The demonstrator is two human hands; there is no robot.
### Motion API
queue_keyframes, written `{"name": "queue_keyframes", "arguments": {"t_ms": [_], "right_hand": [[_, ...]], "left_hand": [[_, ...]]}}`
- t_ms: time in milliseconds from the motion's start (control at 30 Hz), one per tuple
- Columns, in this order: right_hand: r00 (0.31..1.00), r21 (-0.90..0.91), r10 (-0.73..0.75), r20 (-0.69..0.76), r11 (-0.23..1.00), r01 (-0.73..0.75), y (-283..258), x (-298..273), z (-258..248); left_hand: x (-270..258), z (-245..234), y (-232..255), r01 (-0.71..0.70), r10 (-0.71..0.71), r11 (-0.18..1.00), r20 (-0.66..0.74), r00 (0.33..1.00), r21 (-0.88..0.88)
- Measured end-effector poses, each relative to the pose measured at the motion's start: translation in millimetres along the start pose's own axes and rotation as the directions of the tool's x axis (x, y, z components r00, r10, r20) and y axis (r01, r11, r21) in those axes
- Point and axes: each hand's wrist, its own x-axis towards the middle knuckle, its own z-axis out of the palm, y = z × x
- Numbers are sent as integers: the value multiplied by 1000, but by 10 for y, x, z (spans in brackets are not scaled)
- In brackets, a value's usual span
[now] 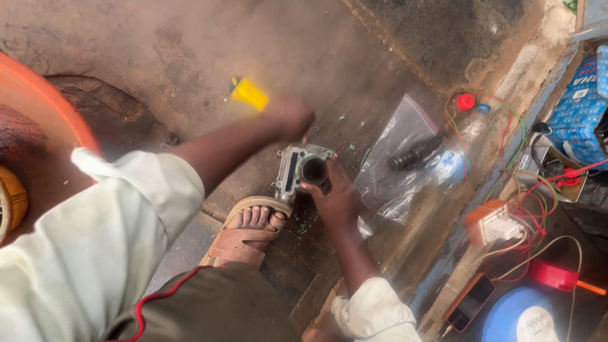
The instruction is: The person is scraping and cleaning a motorcycle engine cylinder block using a yellow-handled scraper tool.
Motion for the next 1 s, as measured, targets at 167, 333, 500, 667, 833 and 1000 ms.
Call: {"name": "queue_keyframes", "arguments": {"t_ms": [167,333,500,667,833,1000], "right_hand": [[996,20,-65,-63,998,66,-84,1,-114],[995,31,-48,-83,998,51,19,-38,-11],[986,290,99,137,947,-135,-184,89,-413],[951,657,238,196,688,-308,179,80,-714],[971,938,-226,75,347,9,41,66,-1171],[877,861,42,478,177,-477,352,-23,-808]], "left_hand": [[-73,-391,-161,34,-48,992,-113,992,-124],[-156,350,-69,57,-105,970,-194,975,-235],[-643,-199,98,15,-36,990,-150,988,-137],[-922,-743,599,-170,50,906,-301,952,-388],[-957,-888,1024,-462,291,646,-364,885,-607],[-845,-632,942,-370,219,743,-320,922,-558]]}}
